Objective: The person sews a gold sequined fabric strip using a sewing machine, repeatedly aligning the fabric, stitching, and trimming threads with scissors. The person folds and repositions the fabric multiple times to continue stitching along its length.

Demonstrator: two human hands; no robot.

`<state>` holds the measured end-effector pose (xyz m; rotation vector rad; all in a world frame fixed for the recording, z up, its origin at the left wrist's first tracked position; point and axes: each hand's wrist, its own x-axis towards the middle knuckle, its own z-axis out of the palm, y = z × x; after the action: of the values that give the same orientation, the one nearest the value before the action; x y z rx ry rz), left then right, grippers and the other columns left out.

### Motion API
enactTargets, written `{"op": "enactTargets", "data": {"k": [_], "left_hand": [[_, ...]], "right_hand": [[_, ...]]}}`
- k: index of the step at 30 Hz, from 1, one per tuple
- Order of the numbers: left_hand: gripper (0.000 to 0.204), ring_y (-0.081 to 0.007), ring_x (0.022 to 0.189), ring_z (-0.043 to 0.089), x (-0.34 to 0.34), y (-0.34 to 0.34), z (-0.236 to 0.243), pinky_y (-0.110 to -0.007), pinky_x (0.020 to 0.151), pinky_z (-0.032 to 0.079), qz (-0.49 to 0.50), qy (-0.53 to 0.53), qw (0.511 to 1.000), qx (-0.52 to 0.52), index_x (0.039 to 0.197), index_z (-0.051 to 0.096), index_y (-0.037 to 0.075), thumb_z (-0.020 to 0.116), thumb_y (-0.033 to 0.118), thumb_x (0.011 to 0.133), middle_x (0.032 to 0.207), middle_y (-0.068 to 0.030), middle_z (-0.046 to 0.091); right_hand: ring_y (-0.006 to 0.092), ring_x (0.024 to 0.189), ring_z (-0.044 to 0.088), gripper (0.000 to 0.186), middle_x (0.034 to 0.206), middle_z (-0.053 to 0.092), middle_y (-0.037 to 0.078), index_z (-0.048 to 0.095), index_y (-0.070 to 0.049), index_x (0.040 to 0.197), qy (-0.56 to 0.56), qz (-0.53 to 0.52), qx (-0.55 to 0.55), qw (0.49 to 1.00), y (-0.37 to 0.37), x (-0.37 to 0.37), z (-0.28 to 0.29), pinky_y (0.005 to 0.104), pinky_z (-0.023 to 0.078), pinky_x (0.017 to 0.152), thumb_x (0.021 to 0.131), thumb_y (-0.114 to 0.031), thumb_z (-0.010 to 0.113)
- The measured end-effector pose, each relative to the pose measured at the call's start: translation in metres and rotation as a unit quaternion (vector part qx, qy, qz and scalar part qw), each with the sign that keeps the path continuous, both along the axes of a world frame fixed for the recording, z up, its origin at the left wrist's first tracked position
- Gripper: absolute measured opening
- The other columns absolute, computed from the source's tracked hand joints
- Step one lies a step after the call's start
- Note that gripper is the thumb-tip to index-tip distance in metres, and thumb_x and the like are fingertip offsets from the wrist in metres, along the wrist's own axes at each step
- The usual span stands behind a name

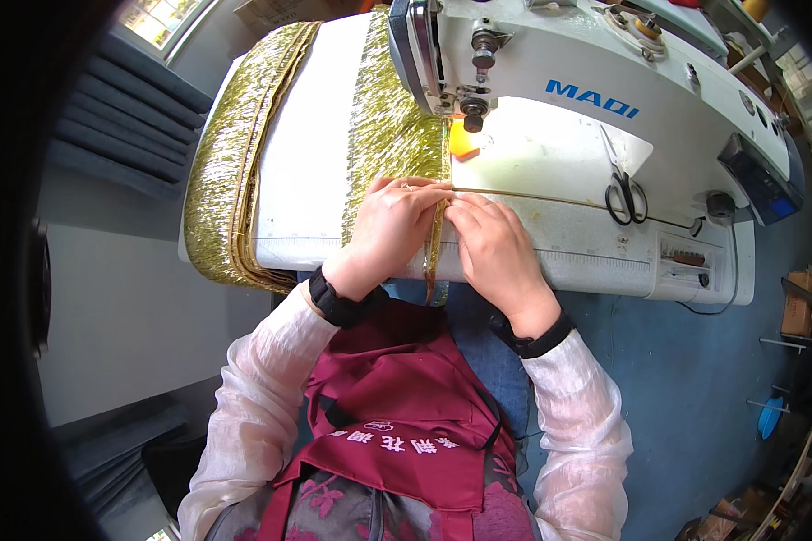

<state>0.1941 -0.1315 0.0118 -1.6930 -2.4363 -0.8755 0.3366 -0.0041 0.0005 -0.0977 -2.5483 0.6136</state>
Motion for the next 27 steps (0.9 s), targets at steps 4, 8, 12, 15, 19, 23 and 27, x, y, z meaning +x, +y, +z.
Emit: {"op": "enactTargets", "data": {"k": [4,8,12,15,19,23,27], "left_hand": [[0.019,-0.0219,0.107,0.072,-0.007,0.004,0.003,-0.038,0.097,0.048,-0.007,-0.008,0.999,-0.032,0.106,0.080,0.012,0.064,0.013,0.095,0.106,-0.0060,0.079],[0.021,-0.0238,0.104,0.072,-0.020,0.010,0.007,-0.038,0.094,0.048,-0.029,0.001,0.994,-0.101,0.107,0.079,0.010,0.062,0.015,0.096,0.105,-0.0087,0.078],[0.013,-0.0300,0.085,0.071,-0.029,0.018,0.007,-0.044,0.085,0.048,-0.041,0.008,0.999,-0.025,0.083,0.074,0.011,0.063,0.016,0.089,0.078,-0.0121,0.072],[0.015,-0.0305,0.089,0.072,-0.034,0.022,0.004,-0.043,0.088,0.048,-0.030,-0.002,0.999,-0.043,0.089,0.076,0.009,0.062,0.015,0.092,0.087,-0.0131,0.074],[0.016,-0.0313,0.090,0.072,-0.038,0.027,-0.003,-0.044,0.089,0.048,-0.025,-0.018,0.999,-0.013,0.090,0.076,0.008,0.061,0.015,0.092,0.089,-0.0137,0.075],[0.017,-0.0325,0.088,0.071,-0.047,0.031,-0.009,-0.046,0.087,0.048,-0.019,0.000,1.000,0.008,0.084,0.076,0.010,0.061,0.015,0.091,0.084,-0.0141,0.074],[0.015,-0.0333,0.091,0.072,-0.051,0.032,-0.005,-0.045,0.087,0.051,-0.029,-0.031,0.999,-0.010,0.090,0.076,0.008,0.062,0.014,0.092,0.092,-0.0152,0.075]], "right_hand": [[0.0339,0.117,0.065,0.029,0.119,0.070,0.017,0.067,-0.001,0.113,-0.008,0.016,-0.052,0.999,0.004,-0.006,0.000,0.0441,0.049,0.104,0.085,0.004,0.060],[0.0354,0.115,0.065,0.031,0.116,0.070,0.018,0.065,0.000,0.114,-0.024,0.024,-0.045,0.998,0.009,-0.009,0.006,0.0452,0.049,0.103,0.085,0.006,0.057],[0.0368,0.111,0.065,0.029,0.114,0.070,0.019,0.064,-0.001,0.114,-0.079,0.011,-0.034,0.996,0.014,-0.017,0.010,0.0458,0.048,0.100,0.086,0.005,0.055],[0.0379,0.109,0.065,0.026,0.112,0.070,0.019,0.063,-0.001,0.112,-0.078,0.012,-0.038,0.996,0.017,-0.024,0.009,0.0460,0.048,0.098,0.088,0.004,0.055],[0.0380,0.110,0.065,0.025,0.111,0.070,0.019,0.063,0.000,0.112,-0.059,0.006,-0.038,0.998,0.022,-0.032,0.003,0.0469,0.047,0.100,0.089,0.003,0.054],[0.0372,0.110,0.066,0.024,0.111,0.070,0.019,0.062,0.000,0.113,-0.063,0.002,-0.036,0.997,0.026,-0.038,-0.001,0.0472,0.047,0.100,0.090,0.002,0.054],[0.0363,0.107,0.067,0.025,0.112,0.070,0.018,0.061,-0.003,0.116,-0.086,0.006,-0.043,0.995,0.025,-0.041,0.004,0.0465,0.050,0.096,0.091,-0.002,0.062]]}}
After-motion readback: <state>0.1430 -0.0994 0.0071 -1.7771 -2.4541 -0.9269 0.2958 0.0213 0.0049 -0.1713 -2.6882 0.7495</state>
